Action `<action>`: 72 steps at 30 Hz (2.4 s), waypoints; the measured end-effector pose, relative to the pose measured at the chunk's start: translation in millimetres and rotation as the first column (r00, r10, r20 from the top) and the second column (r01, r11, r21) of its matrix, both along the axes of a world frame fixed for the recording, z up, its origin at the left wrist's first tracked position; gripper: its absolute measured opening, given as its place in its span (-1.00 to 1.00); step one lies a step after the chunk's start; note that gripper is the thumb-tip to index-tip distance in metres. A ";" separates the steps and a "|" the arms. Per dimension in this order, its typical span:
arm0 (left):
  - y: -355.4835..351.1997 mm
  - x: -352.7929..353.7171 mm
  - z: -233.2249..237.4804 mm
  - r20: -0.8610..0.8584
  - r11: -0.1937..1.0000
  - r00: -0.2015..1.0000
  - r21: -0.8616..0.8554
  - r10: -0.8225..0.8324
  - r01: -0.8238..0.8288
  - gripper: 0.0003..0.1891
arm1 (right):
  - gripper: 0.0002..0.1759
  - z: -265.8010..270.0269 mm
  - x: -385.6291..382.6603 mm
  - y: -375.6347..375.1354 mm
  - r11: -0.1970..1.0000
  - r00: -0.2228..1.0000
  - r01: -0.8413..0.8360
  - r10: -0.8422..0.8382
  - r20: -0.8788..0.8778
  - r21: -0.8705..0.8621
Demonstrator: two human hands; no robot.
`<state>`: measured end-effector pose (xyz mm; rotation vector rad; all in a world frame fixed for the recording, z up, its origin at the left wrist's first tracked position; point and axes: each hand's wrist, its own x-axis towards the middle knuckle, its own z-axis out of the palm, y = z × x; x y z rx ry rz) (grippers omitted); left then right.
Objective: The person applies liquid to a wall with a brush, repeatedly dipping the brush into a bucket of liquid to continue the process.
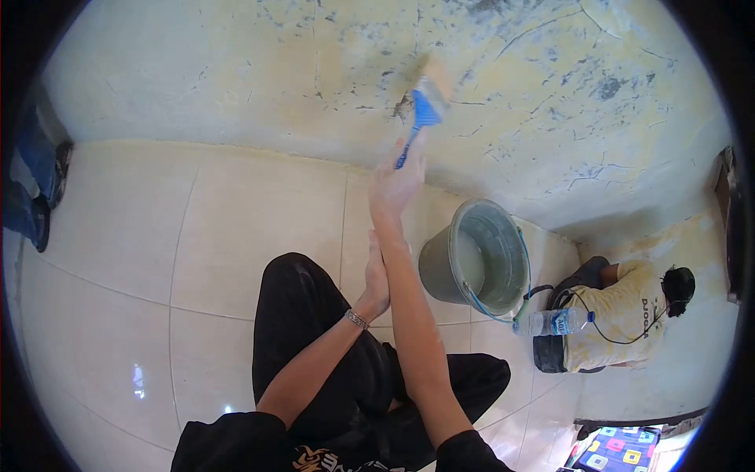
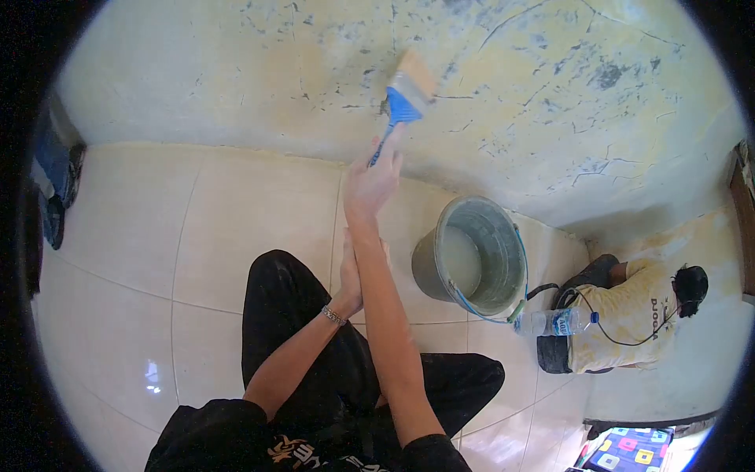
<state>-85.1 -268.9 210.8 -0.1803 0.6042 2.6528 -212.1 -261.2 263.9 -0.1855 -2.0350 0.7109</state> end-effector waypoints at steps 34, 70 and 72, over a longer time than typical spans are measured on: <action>-9.7 0.3 -15.6 0.049 0.971 0.999 0.239 0.015 -0.026 -0.32 | -0.56 -16.2 6.8 -17.9 0.972 0.903 -0.013 -0.090 0.420 0.236; -14.0 -11.0 -17.9 0.089 0.977 0.996 0.214 -0.009 -0.010 -0.37 | -0.48 -27.0 -8.2 -10.5 0.974 0.970 -0.001 -0.055 0.238 0.228; -9.1 -10.4 -21.4 0.061 0.982 0.998 0.190 0.003 -0.015 -0.37 | -0.54 -27.7 -8.7 -9.4 0.978 0.970 0.008 -0.058 0.236 0.209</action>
